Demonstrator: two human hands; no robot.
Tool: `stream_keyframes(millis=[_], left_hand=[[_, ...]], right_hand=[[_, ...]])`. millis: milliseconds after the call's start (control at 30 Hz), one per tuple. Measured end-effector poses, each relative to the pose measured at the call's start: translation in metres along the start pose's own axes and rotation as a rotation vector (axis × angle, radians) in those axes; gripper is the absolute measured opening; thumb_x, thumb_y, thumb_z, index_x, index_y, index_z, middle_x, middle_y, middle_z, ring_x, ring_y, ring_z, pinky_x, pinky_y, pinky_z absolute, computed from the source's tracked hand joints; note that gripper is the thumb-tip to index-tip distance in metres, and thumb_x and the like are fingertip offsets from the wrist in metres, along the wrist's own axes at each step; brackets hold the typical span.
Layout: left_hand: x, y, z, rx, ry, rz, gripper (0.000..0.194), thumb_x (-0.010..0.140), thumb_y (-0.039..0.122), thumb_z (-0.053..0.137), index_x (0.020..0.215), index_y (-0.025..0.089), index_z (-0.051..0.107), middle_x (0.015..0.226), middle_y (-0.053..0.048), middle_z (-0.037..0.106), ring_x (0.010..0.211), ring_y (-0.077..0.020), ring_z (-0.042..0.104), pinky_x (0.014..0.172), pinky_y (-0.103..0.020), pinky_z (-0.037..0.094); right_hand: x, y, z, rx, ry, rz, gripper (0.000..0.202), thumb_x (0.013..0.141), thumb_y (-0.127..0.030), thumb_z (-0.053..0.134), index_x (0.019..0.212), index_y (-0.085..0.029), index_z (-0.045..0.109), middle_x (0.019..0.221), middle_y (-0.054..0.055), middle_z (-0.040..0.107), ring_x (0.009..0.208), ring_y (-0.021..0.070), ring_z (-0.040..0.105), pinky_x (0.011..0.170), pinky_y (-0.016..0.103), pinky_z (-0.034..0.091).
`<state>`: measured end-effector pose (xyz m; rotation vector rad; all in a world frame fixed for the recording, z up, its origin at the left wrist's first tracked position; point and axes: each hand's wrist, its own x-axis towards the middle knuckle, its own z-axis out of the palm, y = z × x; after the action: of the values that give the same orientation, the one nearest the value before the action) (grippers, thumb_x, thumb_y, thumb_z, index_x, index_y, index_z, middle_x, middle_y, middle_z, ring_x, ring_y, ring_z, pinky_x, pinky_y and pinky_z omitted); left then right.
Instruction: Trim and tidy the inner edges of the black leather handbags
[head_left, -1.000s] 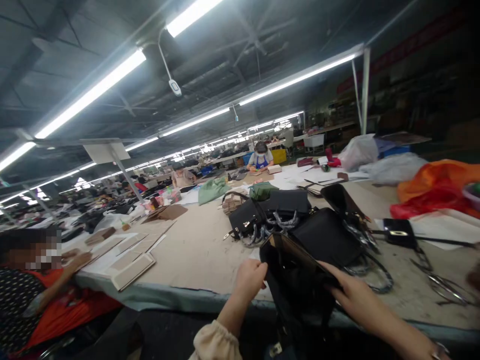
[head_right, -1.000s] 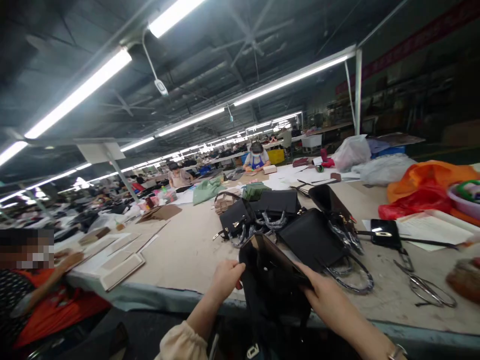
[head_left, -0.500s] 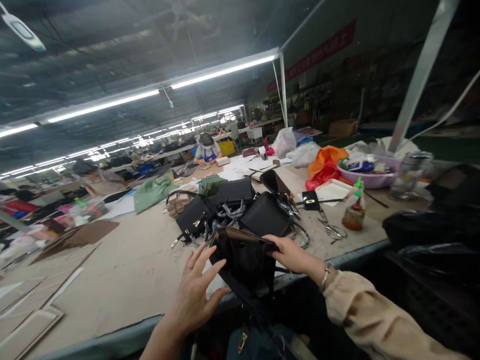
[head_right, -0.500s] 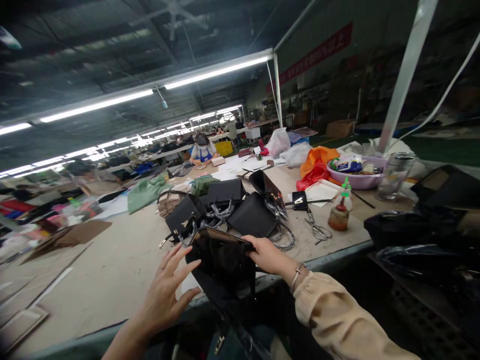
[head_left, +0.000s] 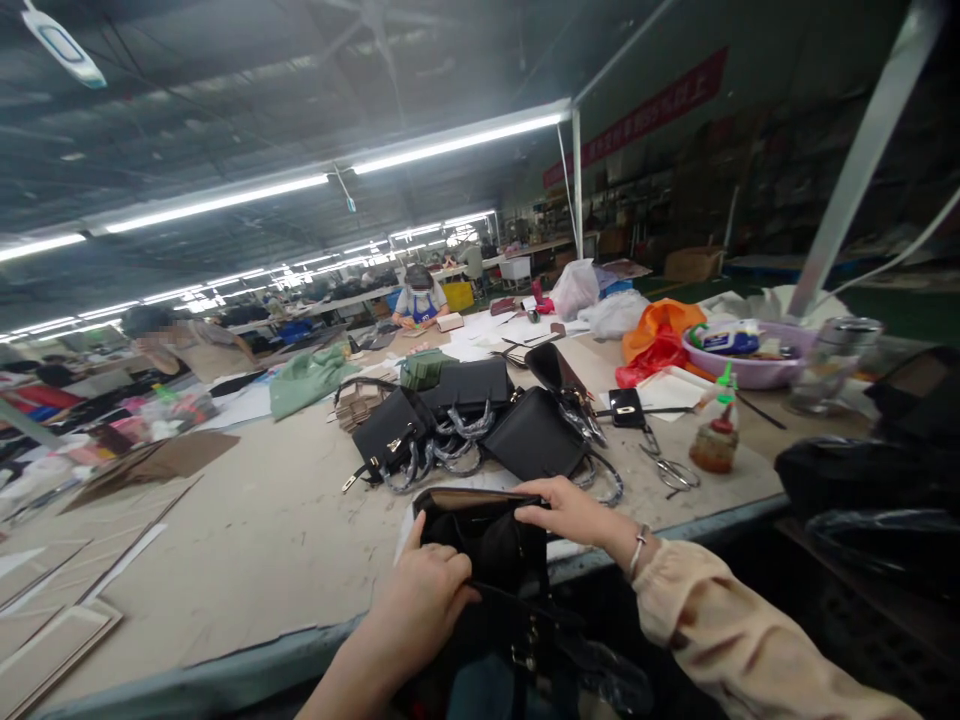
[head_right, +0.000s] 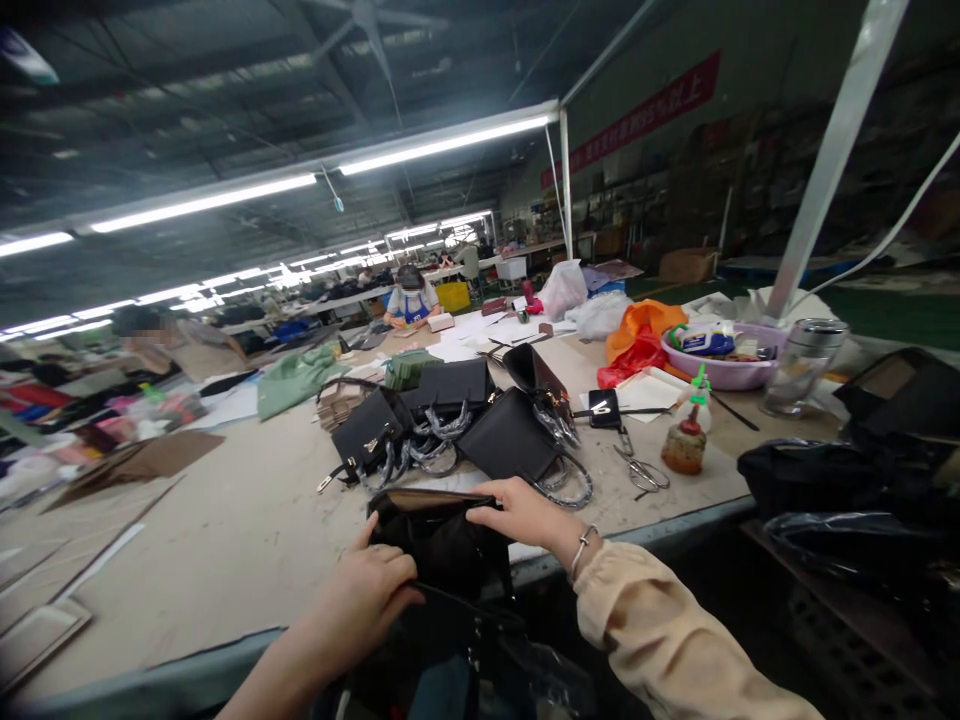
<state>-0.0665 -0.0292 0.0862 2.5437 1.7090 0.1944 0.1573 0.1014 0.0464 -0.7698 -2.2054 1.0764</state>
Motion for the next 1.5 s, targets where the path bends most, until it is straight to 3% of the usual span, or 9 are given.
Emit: stream_keyframes(millis=[100,233,333,500,633,767,867,1100,1500], left_hand=[[0.005,0.005,-0.008,-0.082,0.028,0.005,0.012,0.079,0.034,0.065,0.077,0.022,0.061,0.076,0.002,0.062,0.080,-0.0163,0.059,0.109,-0.051,0.019],[0.016,0.009,-0.008,-0.084,0.210,-0.011,0.020,0.082,0.033,0.060,0.097,0.021,0.061,0.097,-0.006,0.059,0.092,-0.0207,0.054,0.091,-0.039,0.042],[0.028,0.007,-0.003,0.004,0.287,-0.003,0.026,0.079,0.030,0.063,0.103,0.021,0.060,0.106,-0.008,0.056,0.097,-0.0240,0.051,0.086,-0.039,0.044],[0.043,-0.013,0.002,0.031,0.350,0.026,0.008,0.077,0.025,0.065,0.083,0.021,0.065,0.111,-0.007,0.053,0.109,-0.0264,0.045,0.096,-0.044,0.038],[0.054,-0.040,-0.002,-0.003,0.190,-0.029,0.012,0.084,0.024,0.055,0.077,0.020,0.065,0.107,-0.006,0.057,0.099,-0.0210,0.053,0.089,-0.034,0.043],[0.064,-0.064,-0.009,0.002,0.055,-0.168,0.018,0.087,0.023,0.050,0.075,0.019,0.063,0.087,-0.002,0.061,0.084,-0.0160,0.058,0.076,-0.025,0.042],[0.067,-0.072,-0.013,0.023,0.059,-0.214,0.020,0.086,0.024,0.050,0.071,0.019,0.062,0.083,-0.002,0.060,0.082,-0.0164,0.058,0.074,-0.025,0.041],[0.068,-0.075,-0.012,0.031,0.069,-0.251,0.017,0.085,0.023,0.050,0.073,0.019,0.061,0.085,-0.004,0.061,0.085,-0.0170,0.059,0.075,-0.025,0.041],[0.055,-0.073,-0.011,-0.092,0.182,-0.162,0.019,0.085,0.024,0.052,0.072,0.018,0.065,0.089,-0.002,0.061,0.084,-0.0153,0.059,0.078,-0.025,0.044]], right_hand=[[0.004,0.006,0.002,-0.021,0.029,0.001,0.032,0.083,-0.039,0.057,0.100,-0.016,0.070,0.096,0.005,0.070,0.087,0.0212,0.062,0.081,0.030,0.047],[0.004,0.011,0.000,-0.046,0.023,0.003,0.033,0.083,-0.041,0.057,0.098,-0.016,0.071,0.090,0.003,0.071,0.082,0.0201,0.062,0.076,0.028,0.047],[0.004,0.010,-0.001,-0.086,0.031,0.016,0.033,0.084,-0.042,0.055,0.096,-0.017,0.072,0.082,0.002,0.070,0.076,0.0180,0.060,0.071,0.026,0.046],[0.010,0.009,0.002,-0.153,0.061,0.033,0.031,0.084,-0.043,0.054,0.084,-0.018,0.073,0.071,0.001,0.068,0.067,0.0151,0.057,0.067,0.024,0.043],[0.017,0.006,0.002,-0.171,0.050,0.021,0.031,0.085,-0.043,0.054,0.083,-0.018,0.073,0.072,0.002,0.069,0.068,0.0159,0.059,0.068,0.024,0.043],[0.025,0.004,0.002,-0.091,-0.048,-0.067,0.035,0.084,-0.041,0.056,0.110,-0.022,0.067,0.099,0.001,0.070,0.086,0.0187,0.063,0.078,0.025,0.047],[0.035,0.006,0.008,-0.078,-0.013,-0.097,0.036,0.088,-0.040,0.050,0.113,-0.021,0.065,0.105,0.002,0.069,0.091,0.0195,0.063,0.082,0.027,0.047],[0.055,0.011,0.024,-0.186,0.157,-0.061,0.034,0.090,-0.039,0.045,0.083,-0.017,0.071,0.079,0.003,0.070,0.070,0.0157,0.061,0.068,0.024,0.044],[0.048,0.007,0.034,-0.341,0.292,-0.059,0.038,0.090,-0.039,0.044,0.068,-0.017,0.064,0.068,0.002,0.065,0.066,0.0143,0.058,0.062,0.024,0.037]])
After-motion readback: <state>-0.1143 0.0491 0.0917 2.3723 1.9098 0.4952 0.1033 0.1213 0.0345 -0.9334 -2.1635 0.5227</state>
